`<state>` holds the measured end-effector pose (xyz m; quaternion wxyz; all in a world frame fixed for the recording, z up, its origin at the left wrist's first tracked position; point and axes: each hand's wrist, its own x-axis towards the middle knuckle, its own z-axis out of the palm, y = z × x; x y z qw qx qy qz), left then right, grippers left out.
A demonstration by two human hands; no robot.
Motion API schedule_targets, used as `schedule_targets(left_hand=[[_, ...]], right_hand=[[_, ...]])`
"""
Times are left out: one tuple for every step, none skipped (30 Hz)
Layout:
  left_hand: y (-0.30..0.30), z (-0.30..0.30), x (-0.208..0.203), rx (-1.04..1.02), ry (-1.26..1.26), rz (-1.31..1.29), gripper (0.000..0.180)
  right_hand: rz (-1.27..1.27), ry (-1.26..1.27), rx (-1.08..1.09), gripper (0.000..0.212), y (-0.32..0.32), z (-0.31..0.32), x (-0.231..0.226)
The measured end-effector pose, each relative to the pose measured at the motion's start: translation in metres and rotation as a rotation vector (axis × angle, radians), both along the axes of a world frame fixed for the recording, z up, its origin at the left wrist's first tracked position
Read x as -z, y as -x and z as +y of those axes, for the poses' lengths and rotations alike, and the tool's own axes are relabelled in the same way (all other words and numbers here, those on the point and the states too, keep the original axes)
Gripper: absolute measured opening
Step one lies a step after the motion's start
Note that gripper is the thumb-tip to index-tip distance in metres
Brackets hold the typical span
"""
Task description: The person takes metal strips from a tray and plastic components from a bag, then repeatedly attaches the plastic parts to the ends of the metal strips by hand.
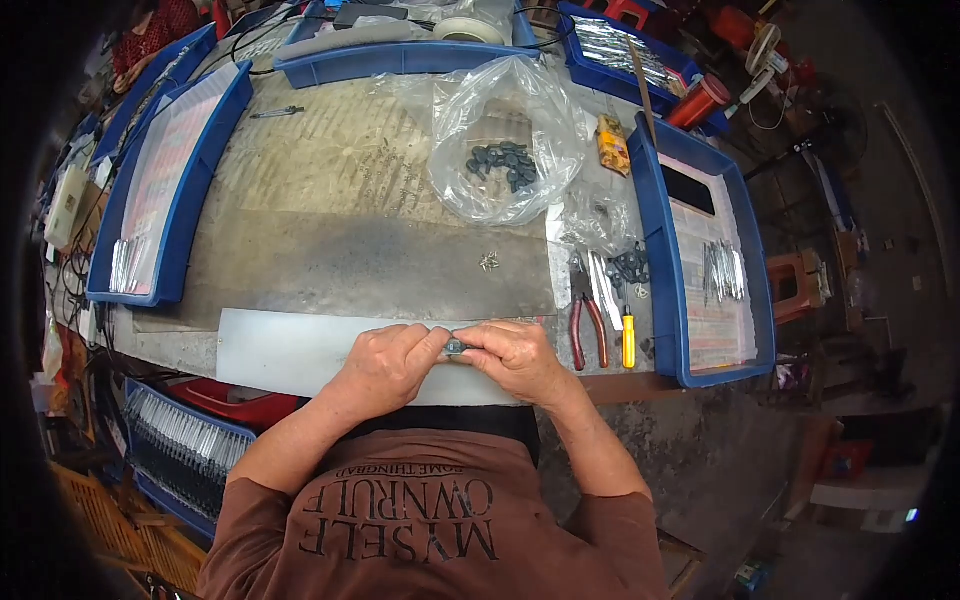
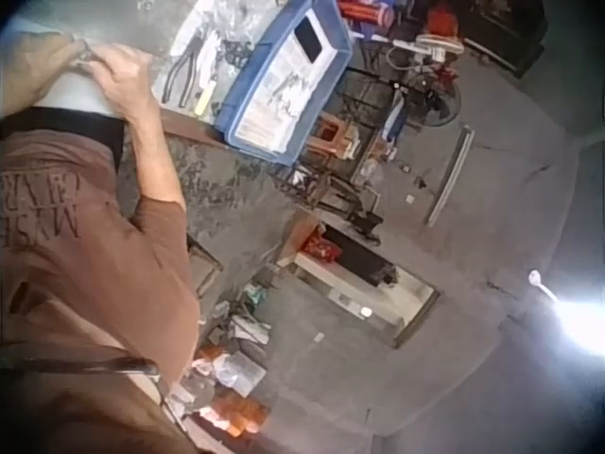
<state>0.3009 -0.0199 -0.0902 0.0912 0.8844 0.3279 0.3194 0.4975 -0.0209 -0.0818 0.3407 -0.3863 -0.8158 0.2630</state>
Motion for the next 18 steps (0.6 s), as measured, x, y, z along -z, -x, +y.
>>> schedule_targets(left_hand=[[0.0002, -0.0002, -0.0003, 0.000, 0.000, 0.001, 0.016], [0.0006, -0.0006, -0.0009, 0.001, 0.025, 0.016, 0.018], [0.0011, -0.0008, -0.0011, 0.001, 0.050, 0.032, 0.020], [0.0017, -0.0007, -0.0008, 0.001, 0.050, 0.033, 0.020], [0.0022, -0.0006, -0.0003, 0.003, 0.051, 0.038, 0.020], [0.0022, -0.0002, 0.0004, 0.006, 0.052, 0.042, 0.020], [0.0017, 0.0004, 0.0016, 0.006, 0.052, 0.042, 0.020], [0.0009, 0.0013, 0.0035, 0.012, 0.051, 0.024, 0.020], [0.0003, 0.0020, 0.0047, 0.018, 0.049, 0.007, 0.020], [0.0002, 0.0026, 0.0056, 0.019, 0.050, 0.006, 0.020], [0.0002, 0.0033, 0.0064, 0.034, 0.058, -0.010, 0.019], [0.0003, 0.0039, 0.0067, 0.049, 0.066, -0.025, 0.019], [0.0004, 0.0043, 0.0057, 0.049, 0.067, -0.025, 0.019], [0.0006, 0.0045, 0.0039, 0.054, 0.093, -0.021, 0.019], [0.0008, 0.0050, 0.0031, 0.059, 0.120, -0.017, 0.018], [0.0005, 0.0057, 0.0032, 0.059, 0.121, -0.016, 0.018], [-0.0002, 0.0062, 0.0032, 0.054, 0.115, -0.032, 0.018], [-0.0002, 0.0064, 0.0030, 0.050, 0.108, -0.049, 0.018]], right_hand=[[0.005, -0.006, -0.003, 0.022, 0.0001, 0.0000, 0.0003], [0.006, -0.006, -0.002, 0.022, 0.0001, 0.0001, 0.0004], [0.011, 0.021, -0.013, 0.023, 0.0002, 0.0006, 0.0006], [0.016, 0.048, -0.023, 0.023, 0.0003, 0.0009, 0.0008], [0.017, 0.048, -0.023, 0.023, 0.0007, 0.0012, 0.0007], [0.020, 0.048, -0.027, 0.023, 0.0011, 0.0015, 0.0002], [0.023, 0.048, -0.032, 0.023, 0.0012, 0.0018, -0.0001], [0.023, 0.048, -0.032, 0.023, 0.0007, 0.0023, 0.0005], [0.017, 0.035, -0.036, 0.023, -0.0003, 0.0024, 0.0013], [0.011, 0.021, -0.041, 0.023, -0.0015, 0.0026, 0.0023], [0.010, 0.021, -0.040, 0.023, -0.0027, 0.0029, 0.0037], [0.021, 0.030, -0.049, 0.022, -0.0039, 0.0036, 0.0055], [0.032, 0.039, -0.058, 0.022, -0.0048, 0.0042, 0.0063], [0.032, 0.039, -0.059, 0.022, -0.0050, 0.0049, 0.0049], [0.035, 0.044, -0.073, 0.021, -0.0049, 0.0060, 0.0027], [0.039, 0.049, -0.087, 0.020, -0.0050, 0.0070, 0.0015], [0.039, 0.050, -0.088, 0.020, -0.0053, 0.0080, 0.0022], [0.048, 0.028, -0.082, 0.021, -0.0050, 0.0085, 0.0028]])
